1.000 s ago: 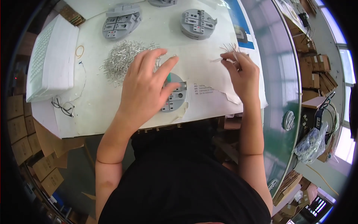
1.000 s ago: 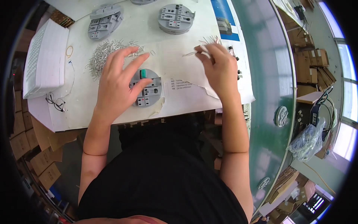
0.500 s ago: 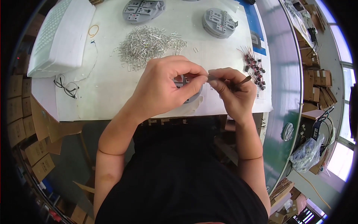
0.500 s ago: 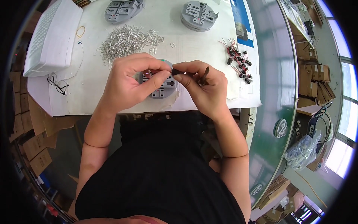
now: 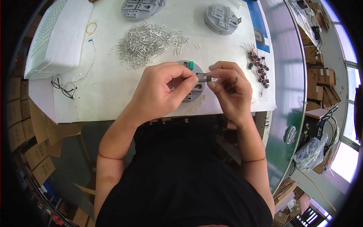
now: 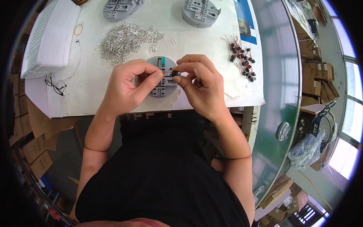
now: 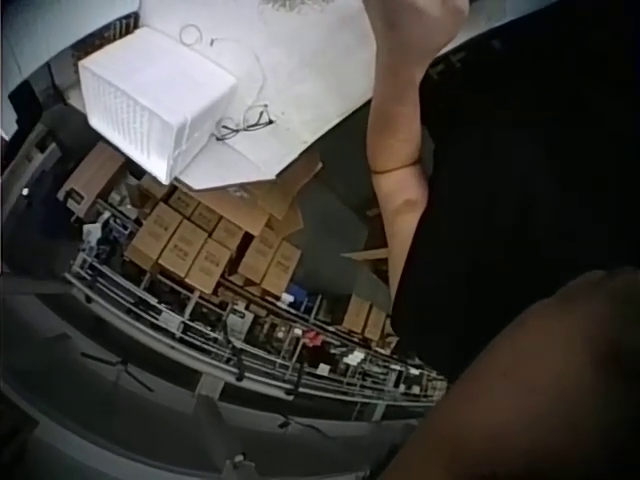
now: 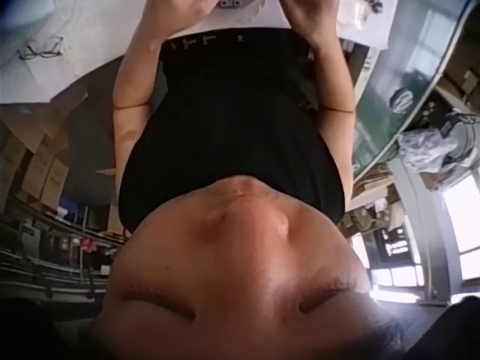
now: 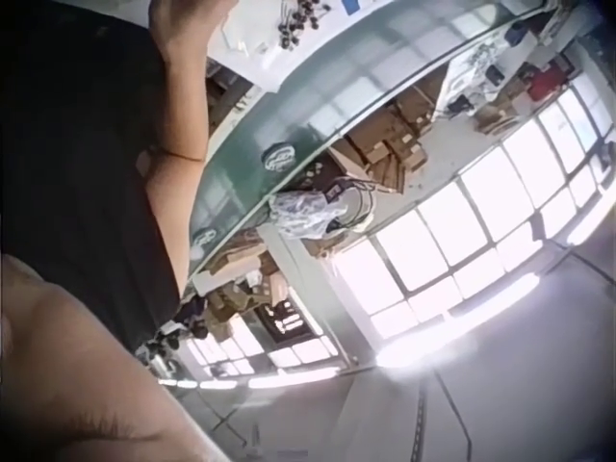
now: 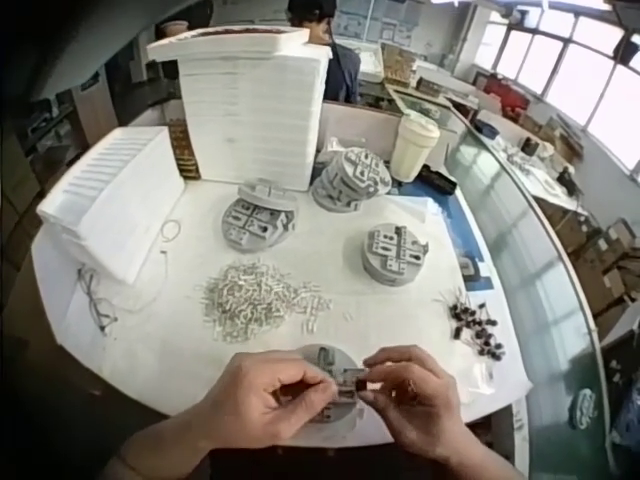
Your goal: Assembling small metal and plastic parts into a circular base on a production line.
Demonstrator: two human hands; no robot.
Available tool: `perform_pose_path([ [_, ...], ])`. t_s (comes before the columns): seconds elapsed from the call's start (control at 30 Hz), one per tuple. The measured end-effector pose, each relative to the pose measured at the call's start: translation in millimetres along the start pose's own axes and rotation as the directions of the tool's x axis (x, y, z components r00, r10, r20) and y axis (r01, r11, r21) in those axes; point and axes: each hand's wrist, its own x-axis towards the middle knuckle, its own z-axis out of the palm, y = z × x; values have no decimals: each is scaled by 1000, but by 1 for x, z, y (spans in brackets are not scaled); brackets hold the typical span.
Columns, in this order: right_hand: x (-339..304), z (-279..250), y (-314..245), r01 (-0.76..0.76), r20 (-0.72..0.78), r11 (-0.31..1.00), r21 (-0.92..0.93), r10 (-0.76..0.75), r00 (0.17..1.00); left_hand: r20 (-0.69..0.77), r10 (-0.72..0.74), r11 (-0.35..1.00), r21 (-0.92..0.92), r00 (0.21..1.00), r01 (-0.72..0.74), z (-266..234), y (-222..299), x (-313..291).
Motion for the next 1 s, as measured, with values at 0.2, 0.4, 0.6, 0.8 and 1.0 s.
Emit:
perform_pose_path([
  [0.2, -3, -4, -2, 111, 211, 932, -344, -38, 977, 31, 68, 896, 438, 997, -75, 7, -12, -3],
  [0.4, 0, 6, -21, 267, 412, 655, -707, 76, 908, 67, 88, 785, 610, 994, -110, 11, -23, -7],
  [0.6, -5, 9, -14, 407, 468, 607, -683, -64, 881, 84, 89, 816, 566, 992, -121, 8, -30, -12],
  [0.8, -42, 23, -1, 521, 509, 385, -761, -142, 849, 49, 76, 881, 465, 996, -91, 0, -23, -13],
  [1.0, -22, -3, 5, 362, 436, 786, -501, -132, 890, 259, 126, 615, 738, 958, -280, 5, -8, 6],
])
